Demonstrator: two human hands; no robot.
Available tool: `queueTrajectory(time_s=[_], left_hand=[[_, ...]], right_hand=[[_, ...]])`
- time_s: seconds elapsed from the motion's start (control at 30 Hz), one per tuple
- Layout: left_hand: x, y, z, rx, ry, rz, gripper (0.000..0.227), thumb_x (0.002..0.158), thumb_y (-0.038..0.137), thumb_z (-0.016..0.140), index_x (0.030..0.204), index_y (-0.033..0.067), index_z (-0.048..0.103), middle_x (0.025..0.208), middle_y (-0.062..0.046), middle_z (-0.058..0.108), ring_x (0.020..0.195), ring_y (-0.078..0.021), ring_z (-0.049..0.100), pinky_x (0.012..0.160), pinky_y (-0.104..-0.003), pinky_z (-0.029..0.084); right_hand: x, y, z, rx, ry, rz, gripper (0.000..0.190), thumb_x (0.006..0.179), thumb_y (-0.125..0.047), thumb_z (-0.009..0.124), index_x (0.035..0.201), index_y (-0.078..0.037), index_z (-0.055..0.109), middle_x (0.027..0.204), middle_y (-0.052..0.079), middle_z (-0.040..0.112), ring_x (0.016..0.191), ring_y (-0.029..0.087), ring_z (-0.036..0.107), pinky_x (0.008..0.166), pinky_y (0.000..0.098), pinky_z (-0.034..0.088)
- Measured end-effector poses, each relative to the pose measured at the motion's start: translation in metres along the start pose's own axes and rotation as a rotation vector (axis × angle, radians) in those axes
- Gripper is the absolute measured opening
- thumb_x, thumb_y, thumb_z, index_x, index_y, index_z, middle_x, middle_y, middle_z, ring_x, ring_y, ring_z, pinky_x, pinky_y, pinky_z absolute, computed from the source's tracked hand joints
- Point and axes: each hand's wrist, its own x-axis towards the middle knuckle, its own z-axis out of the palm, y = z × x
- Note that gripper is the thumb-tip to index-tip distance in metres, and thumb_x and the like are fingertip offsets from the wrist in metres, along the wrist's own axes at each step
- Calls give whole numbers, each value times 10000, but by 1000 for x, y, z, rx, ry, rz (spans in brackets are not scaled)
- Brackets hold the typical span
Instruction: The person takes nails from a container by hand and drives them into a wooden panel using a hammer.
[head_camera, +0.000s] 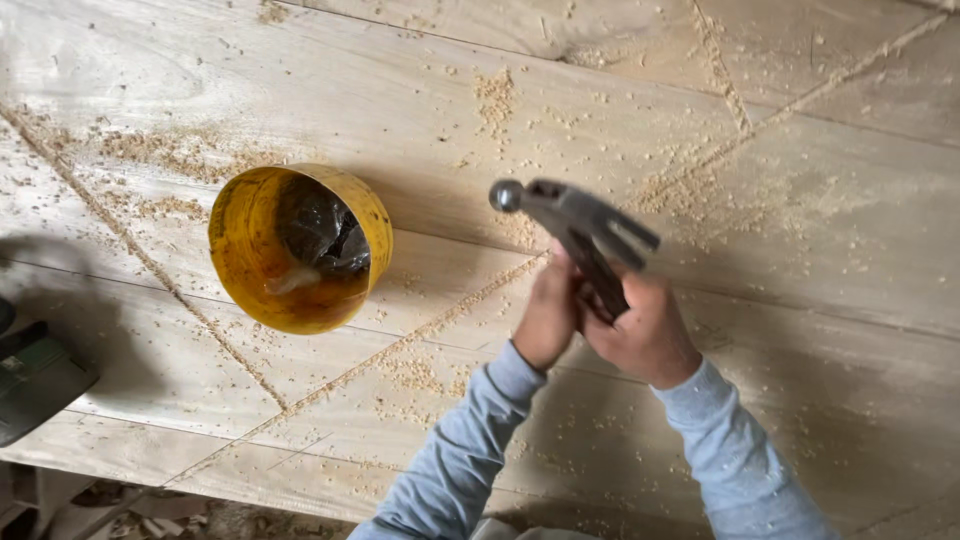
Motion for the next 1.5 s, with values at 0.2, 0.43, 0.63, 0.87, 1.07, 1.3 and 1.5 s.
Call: queueTrajectory(time_s=[0.2,0.43,0.63,0.87,1.07,1.3,1.5], left_hand=[[-10,-50,7,439,-9,95,480,1112,324,316,1071,-49,616,849,-116,614,745,-194,581,656,-333,505],[-12,-58,15,588,-197,336,428,1163,301,257,1221,-30,524,1064,-101,605,1001,-210,599,908,-354,506],[-24,-41,19,271,-180,-88,378,1103,289,384,959,20,607,738,-6,542,618,-112,496,562,-267,438],[-28,-2,28,287,96,105,147,961,139,748,1038,16,770,669,60,538,570,-23,427,505,-206,337],[-24,38,27,986,27,589,128,907,72,786,1026,29,767,714,-37,614,602,-93,532,541,-278,441],[16,27,12,1121,-40,755,88,945,139,725,967,54,728,776,-61,704,587,-117,632,494,-293,544],[145,75,-40,1394,419,907,137,995,234,718,1002,145,822,657,-13,709,453,-140,536,390,-313,401]], right_hand=[[-51,16,-27,-32,-10,-56,293,781,-23,733,1063,25,671,677,89,680,558,150,671,509,316,516],[-69,30,-38,-31,2,-55,487,806,-14,725,1289,-6,657,682,115,671,541,162,661,501,321,512],[-64,31,-42,-26,122,-86,177,903,-99,756,1061,-39,702,745,62,706,601,119,680,519,297,529],[-42,13,-38,52,272,95,149,956,-169,779,955,-27,736,653,-7,613,584,63,552,527,272,437],[-25,17,-37,106,189,151,172,916,-182,810,928,-29,731,663,-8,616,587,57,539,526,252,430],[-4,24,-36,155,181,136,230,939,-236,801,977,-18,739,725,-23,666,623,52,588,560,237,483],[9,29,-52,184,256,139,300,993,-291,776,966,1,712,650,3,594,525,77,524,481,259,421]])
